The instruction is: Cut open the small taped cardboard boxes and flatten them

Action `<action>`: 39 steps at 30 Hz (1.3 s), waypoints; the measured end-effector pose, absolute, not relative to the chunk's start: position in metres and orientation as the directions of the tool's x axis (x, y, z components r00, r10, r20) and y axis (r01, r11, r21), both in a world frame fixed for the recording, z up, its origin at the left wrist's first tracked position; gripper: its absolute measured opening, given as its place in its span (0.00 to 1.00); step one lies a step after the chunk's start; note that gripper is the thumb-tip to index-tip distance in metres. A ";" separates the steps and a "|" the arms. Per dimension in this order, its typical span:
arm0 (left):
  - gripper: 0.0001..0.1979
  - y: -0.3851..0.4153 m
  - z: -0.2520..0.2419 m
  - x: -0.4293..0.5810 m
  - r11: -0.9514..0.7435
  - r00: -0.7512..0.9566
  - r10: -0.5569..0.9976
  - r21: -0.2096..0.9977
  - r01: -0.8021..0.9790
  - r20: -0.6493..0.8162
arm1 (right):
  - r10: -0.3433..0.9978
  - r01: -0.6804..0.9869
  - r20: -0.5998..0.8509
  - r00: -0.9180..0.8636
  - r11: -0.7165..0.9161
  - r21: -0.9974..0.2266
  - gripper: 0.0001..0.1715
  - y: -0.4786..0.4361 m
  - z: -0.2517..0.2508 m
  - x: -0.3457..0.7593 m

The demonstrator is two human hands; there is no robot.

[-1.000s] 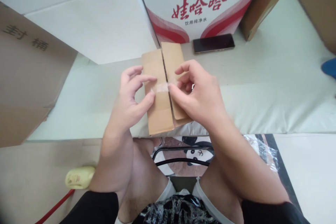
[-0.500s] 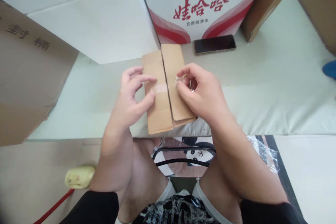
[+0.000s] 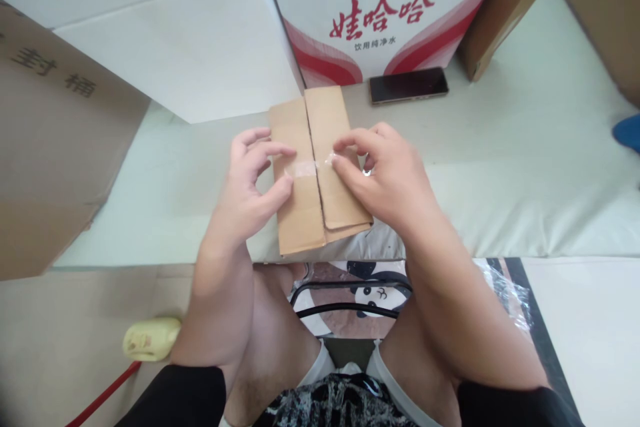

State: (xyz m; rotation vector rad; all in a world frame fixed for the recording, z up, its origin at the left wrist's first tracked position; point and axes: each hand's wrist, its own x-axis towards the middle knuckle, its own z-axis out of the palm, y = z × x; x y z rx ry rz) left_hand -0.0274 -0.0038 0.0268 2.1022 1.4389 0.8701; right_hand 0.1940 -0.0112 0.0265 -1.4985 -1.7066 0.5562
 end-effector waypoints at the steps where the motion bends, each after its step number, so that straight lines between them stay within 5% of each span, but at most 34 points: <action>1: 0.14 -0.004 0.027 -0.028 -0.356 0.258 0.934 0.666 0.655 0.245 | 0.966 0.616 0.257 -0.006 0.206 -0.760 0.11 -0.011 0.026 0.194; 11: 0.14 -0.005 0.028 -0.028 -0.361 0.271 0.932 0.668 0.650 0.240 | 0.979 0.545 0.200 0.050 0.141 -0.827 0.17 -0.016 0.031 0.195; 17: 0.17 -0.016 0.037 -0.019 -0.433 0.337 0.901 0.620 0.655 0.273 | 0.940 0.624 0.313 -0.136 0.327 -0.710 0.32 -0.042 0.052 0.184; 28: 0.16 -0.016 0.031 -0.012 -0.473 0.416 0.876 0.609 0.637 0.245 | 0.934 0.783 0.235 -0.269 0.355 -0.511 0.16 -0.045 0.057 0.188; 39: 0.18 -0.011 0.030 -0.013 -0.471 0.417 0.877 0.604 0.643 0.239 | 0.940 0.864 0.304 -0.156 0.279 -0.419 0.33 -0.047 0.076 0.203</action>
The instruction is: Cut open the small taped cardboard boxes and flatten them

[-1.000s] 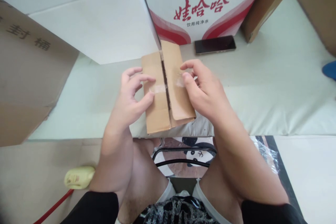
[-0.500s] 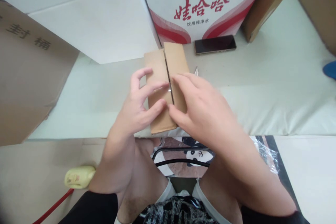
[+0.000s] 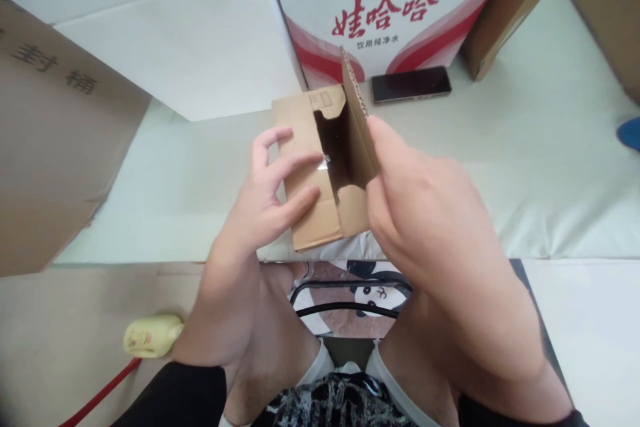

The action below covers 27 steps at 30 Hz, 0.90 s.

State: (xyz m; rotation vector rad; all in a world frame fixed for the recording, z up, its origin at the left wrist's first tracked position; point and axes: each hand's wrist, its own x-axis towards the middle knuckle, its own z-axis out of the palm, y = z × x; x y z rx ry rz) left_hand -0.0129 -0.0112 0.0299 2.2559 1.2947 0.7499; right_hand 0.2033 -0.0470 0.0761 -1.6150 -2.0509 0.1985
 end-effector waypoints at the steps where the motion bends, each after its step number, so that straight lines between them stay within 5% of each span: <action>1: 0.18 -0.011 0.030 -0.014 -0.470 0.418 0.877 0.605 0.643 0.238 | 0.937 0.867 0.311 -0.160 0.284 -0.410 0.34 -0.047 0.077 0.205; 12: 0.17 -0.012 0.027 -0.017 -0.451 0.389 0.889 0.619 0.644 0.242 | 0.962 0.698 0.274 -0.014 0.205 -0.686 0.36 -0.051 0.072 0.197; 27: 0.27 0.006 0.005 -0.036 -0.521 0.196 0.845 0.686 0.508 0.497 | 0.944 0.702 0.324 -0.064 0.273 -0.657 0.37 -0.051 0.070 0.211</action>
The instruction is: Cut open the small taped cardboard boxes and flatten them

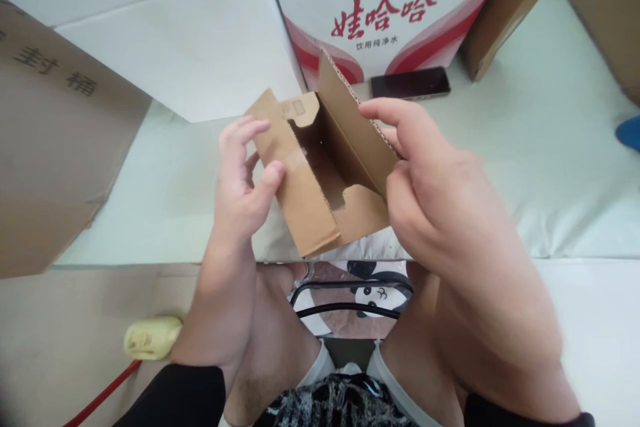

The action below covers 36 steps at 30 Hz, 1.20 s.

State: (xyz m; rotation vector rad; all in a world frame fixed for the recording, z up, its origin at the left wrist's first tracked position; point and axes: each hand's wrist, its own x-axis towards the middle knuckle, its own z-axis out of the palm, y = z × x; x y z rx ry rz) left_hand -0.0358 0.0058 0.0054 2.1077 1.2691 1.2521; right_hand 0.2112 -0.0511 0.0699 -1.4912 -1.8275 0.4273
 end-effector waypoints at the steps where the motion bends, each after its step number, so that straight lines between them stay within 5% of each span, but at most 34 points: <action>1: 0.27 0.008 0.004 -0.038 -0.514 0.163 0.847 0.699 0.498 0.506 | 0.946 0.696 0.317 -0.061 0.268 -0.666 0.37 -0.052 0.071 0.211; 7: 0.29 0.018 -0.001 -0.054 -0.509 -0.004 0.827 0.752 0.418 0.562 | 0.942 0.692 0.333 -0.036 0.264 -0.672 0.38 -0.054 0.073 0.210; 14: 0.20 0.012 0.008 -0.043 -0.460 0.175 0.888 0.844 0.278 0.426 | 0.882 0.770 0.453 -0.131 0.378 -0.514 0.28 -0.045 0.065 0.214; 21: 0.25 0.014 0.004 -0.041 -0.419 0.116 0.906 0.899 0.125 0.406 | 0.874 0.713 0.462 -0.151 0.420 -0.562 0.25 -0.047 0.067 0.212; 28: 0.22 0.022 0.001 -0.052 -0.443 0.285 0.876 0.884 0.152 0.390 | 0.878 0.717 0.460 -0.134 0.406 -0.567 0.24 -0.045 0.065 0.211; 36: 0.25 0.026 0.001 -0.064 -0.302 0.461 0.866 0.938 0.170 0.195 | 0.891 0.720 0.438 -0.119 0.381 -0.580 0.23 -0.048 0.070 0.206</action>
